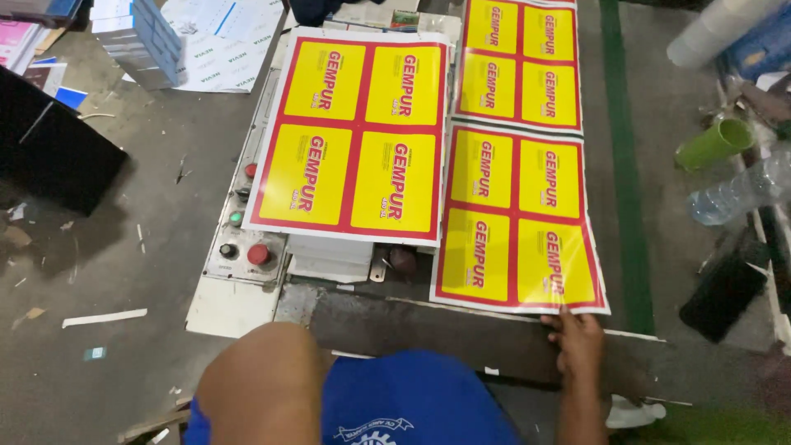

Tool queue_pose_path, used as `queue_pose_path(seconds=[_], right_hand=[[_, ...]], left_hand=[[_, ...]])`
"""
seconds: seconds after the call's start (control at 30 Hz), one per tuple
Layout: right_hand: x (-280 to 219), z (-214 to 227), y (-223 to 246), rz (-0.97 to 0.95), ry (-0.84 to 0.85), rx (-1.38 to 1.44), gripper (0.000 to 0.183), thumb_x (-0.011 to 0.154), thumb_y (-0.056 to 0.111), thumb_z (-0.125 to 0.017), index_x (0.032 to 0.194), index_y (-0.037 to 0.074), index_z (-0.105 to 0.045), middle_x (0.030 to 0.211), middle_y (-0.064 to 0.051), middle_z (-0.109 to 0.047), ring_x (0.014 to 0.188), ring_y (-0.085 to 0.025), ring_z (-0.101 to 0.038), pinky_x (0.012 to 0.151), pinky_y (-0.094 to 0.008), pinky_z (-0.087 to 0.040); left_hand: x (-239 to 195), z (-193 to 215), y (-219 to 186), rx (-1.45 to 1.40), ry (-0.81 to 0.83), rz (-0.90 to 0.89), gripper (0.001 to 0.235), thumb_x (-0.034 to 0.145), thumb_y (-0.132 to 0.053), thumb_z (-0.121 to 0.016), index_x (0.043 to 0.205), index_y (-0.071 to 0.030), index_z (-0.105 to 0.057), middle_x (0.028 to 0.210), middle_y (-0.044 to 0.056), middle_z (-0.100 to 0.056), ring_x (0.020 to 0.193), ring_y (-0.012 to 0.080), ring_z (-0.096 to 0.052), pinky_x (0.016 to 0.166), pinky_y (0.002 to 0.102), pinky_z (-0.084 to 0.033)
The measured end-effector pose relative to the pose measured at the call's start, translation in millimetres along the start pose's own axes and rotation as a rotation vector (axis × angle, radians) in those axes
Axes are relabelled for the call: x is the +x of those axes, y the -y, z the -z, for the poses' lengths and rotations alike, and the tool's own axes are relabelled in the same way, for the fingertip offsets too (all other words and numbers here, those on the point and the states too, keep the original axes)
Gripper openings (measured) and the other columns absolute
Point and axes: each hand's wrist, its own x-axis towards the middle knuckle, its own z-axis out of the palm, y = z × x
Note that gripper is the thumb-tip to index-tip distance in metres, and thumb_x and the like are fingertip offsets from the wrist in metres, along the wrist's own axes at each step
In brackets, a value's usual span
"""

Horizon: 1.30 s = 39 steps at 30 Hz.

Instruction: Placing printed sheets onto a conveyor belt for machine processing.

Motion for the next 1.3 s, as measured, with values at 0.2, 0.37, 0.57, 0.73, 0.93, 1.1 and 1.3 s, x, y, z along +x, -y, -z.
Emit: queue_pose_path(seconds=[0.2, 0.37, 0.57, 0.73, 0.93, 1.1, 1.3], right_hand=[[19.1, -22.8, 23.5, -0.025, 0.123, 0.166, 0.026, 0.107, 0.026, -0.06, 0.122, 0.005, -0.06, 0.106, -0.011, -0.073, 0.083, -0.02, -0.073, 0.056, -0.031, -0.048], [-35.9, -33.0, 55.7, -0.175, 0.009, 0.04, 0.044, 0.104, 0.023, -0.055, 0.145, 0.009, -0.052, 0.114, -0.015, -0.076, 0.09, -0.023, -0.073, 0.062, -0.033, -0.052], [-59.0, -42.0, 25.8, -0.198, 0.159, 0.076, 0.053, 0.102, 0.02, -0.057, 0.153, 0.008, -0.048, 0.118, -0.018, -0.075, 0.09, -0.024, -0.071, 0.061, -0.033, -0.051], [-72.6, -72.2, 31.1, -0.194, 0.311, -0.008, 0.051, 0.1, 0.024, -0.058, 0.148, 0.009, -0.054, 0.118, -0.016, -0.078, 0.089, -0.023, -0.074, 0.062, -0.031, -0.054], [-82.8, -103.2, 36.8, -0.074, 0.524, -0.01, 0.049, 0.098, 0.026, -0.06, 0.144, 0.008, -0.059, 0.117, -0.015, -0.08, 0.086, -0.02, -0.076, 0.059, -0.031, -0.052], [-72.1, -119.8, 29.5, -0.106, 0.601, -0.082, 0.048, 0.097, 0.025, -0.06, 0.144, 0.012, -0.058, 0.117, -0.013, -0.08, 0.083, -0.017, -0.074, 0.058, -0.029, -0.053], [-95.0, -145.3, 55.5, 0.067, 0.694, -0.074, 0.051, 0.097, 0.023, -0.062, 0.145, 0.008, -0.056, 0.118, -0.013, -0.08, 0.084, -0.016, -0.073, 0.057, -0.028, -0.053]], left_hand=[[-114.8, -65.7, 140.5, 0.093, -0.032, -0.043, 0.022, 0.094, -0.012, -0.077, 0.115, -0.003, -0.073, 0.121, 0.012, -0.074, 0.114, 0.0302, -0.072, 0.098, 0.044, -0.057], [-190.0, -121.6, 273.5, 0.447, 0.056, 0.081, 0.031, 0.093, -0.02, -0.076, 0.119, -0.004, -0.071, 0.13, 0.012, -0.07, 0.123, 0.0332, -0.066, 0.104, 0.048, -0.051], [-237.8, -131.3, 312.9, 0.873, 0.303, 0.229, 0.076, 0.084, -0.043, -0.066, 0.138, 0.006, -0.047, 0.146, 0.027, -0.05, 0.138, 0.0413, -0.044, 0.109, 0.059, -0.032], [-235.1, -112.4, 314.8, 0.761, 0.279, 0.155, 0.04, 0.089, -0.013, -0.061, 0.126, 0.002, -0.062, 0.135, 0.022, -0.064, 0.128, 0.0383, -0.059, 0.102, 0.05, -0.046], [-199.1, -83.8, 295.8, 0.625, 0.212, 0.166, 0.01, 0.088, -0.014, -0.066, 0.093, -0.006, -0.068, 0.099, 0.011, -0.076, 0.093, 0.032, -0.072, 0.076, 0.046, -0.055], [-175.4, -57.0, 286.7, 0.605, 0.471, 0.407, 0.014, 0.09, -0.022, -0.069, 0.087, -0.009, -0.071, 0.087, 0.011, -0.074, 0.088, 0.032, -0.071, 0.077, 0.047, -0.055], [-177.9, -86.5, 260.2, 0.483, -0.024, 0.182, 0.019, 0.088, -0.017, -0.073, 0.103, -0.006, -0.073, 0.103, 0.012, -0.075, 0.091, 0.0324, -0.073, 0.078, 0.044, -0.058]])
